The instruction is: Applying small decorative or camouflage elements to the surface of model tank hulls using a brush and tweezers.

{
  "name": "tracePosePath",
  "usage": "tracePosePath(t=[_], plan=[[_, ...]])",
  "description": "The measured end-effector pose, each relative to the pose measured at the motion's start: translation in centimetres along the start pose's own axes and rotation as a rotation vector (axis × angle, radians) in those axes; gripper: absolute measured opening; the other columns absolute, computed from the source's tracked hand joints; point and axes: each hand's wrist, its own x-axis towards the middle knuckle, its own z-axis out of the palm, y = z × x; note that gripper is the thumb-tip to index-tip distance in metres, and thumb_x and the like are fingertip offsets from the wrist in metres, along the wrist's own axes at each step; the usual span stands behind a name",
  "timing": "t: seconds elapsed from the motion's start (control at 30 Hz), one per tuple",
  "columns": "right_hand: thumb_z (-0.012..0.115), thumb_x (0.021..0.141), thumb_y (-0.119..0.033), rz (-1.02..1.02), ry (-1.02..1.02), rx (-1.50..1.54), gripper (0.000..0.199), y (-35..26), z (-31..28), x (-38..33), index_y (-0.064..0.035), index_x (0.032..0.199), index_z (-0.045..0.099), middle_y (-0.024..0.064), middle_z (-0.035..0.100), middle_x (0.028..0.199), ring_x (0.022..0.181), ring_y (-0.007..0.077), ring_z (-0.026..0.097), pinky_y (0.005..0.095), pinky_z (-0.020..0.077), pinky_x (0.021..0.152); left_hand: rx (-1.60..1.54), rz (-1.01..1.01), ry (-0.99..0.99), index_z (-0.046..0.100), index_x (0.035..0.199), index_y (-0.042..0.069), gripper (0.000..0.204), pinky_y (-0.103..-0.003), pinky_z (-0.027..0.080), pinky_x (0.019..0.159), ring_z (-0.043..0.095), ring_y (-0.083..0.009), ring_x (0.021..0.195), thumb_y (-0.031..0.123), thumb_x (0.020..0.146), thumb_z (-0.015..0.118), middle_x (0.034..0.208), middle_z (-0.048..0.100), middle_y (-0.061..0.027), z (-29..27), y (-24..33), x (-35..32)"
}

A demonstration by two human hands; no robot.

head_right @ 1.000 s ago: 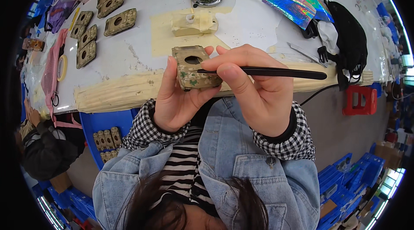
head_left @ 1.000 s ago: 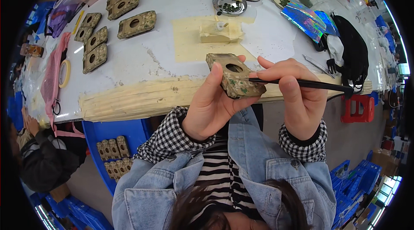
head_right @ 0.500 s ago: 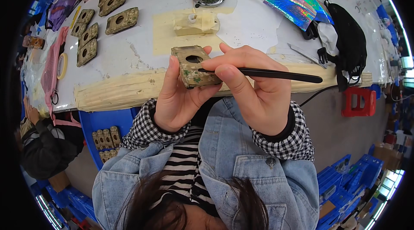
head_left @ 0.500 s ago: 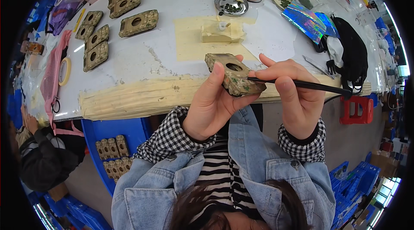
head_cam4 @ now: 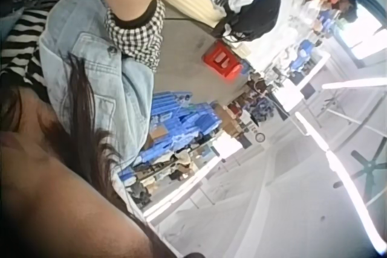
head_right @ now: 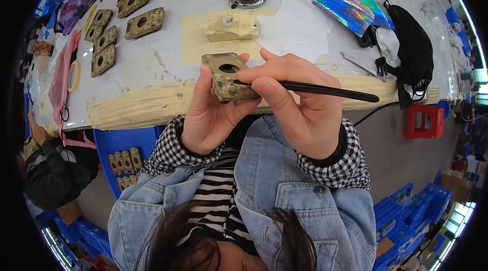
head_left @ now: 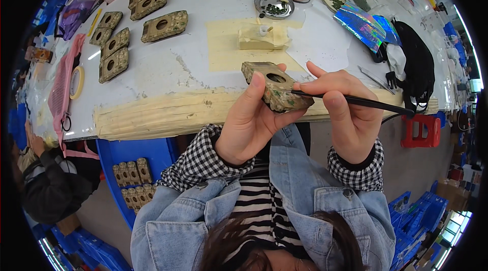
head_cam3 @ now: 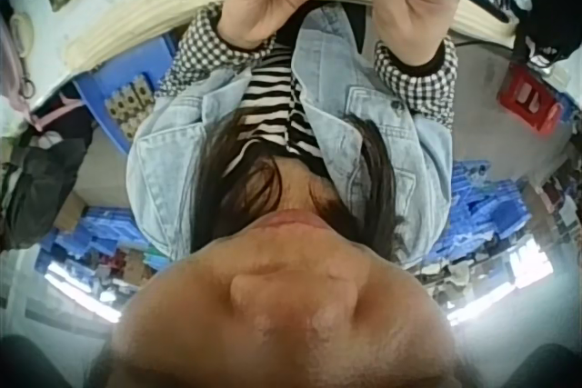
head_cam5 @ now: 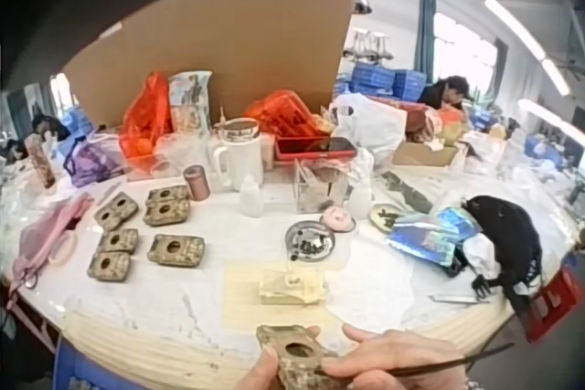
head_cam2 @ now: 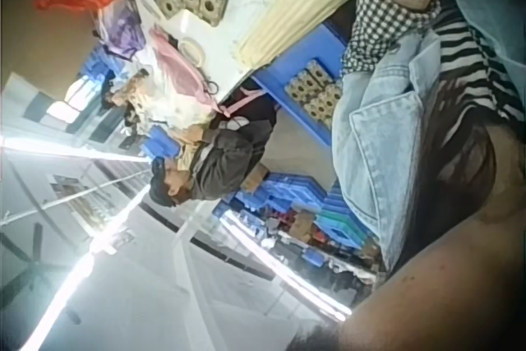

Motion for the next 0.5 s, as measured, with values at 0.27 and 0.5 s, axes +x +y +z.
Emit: tracePosePath(t=[0.27,0.5], plan=[[0.057,0.087,-0.01,-0.011,-0.001,0.006,0.014,0.05,-0.11,0.03,-0.0002,0.092,0.067,0.01,0.067,0.085,0.086,0.022,0.063,0.0414,0.0422,0.094,0.005,-0.006,0.002,0.034,0.13,0.007,0.048,-0.039,0.048,0.095,0.053,-0.0232,0.112,0.041,0.096,0.035,0.121,0.051,-0.0113,0.01,0.01,0.0],[0.058,0.086,-0.011,-0.013,0.009,0.015,0.015,0.21,-0.06,-0.02,-0.0001,0.092,0.067,0.0102,0.066,0.085,0.083,0.0204,0.062,0.0416,0.0425,0.094,-0.003,0.001,0.0,0.034,0.13,0.008,0.047,-0.038,0.049,0.094,0.054,-0.0229,0.111,0.041,0.096,0.035,0.12,0.051,-0.0115,-0.03,-0.03,0.05]])
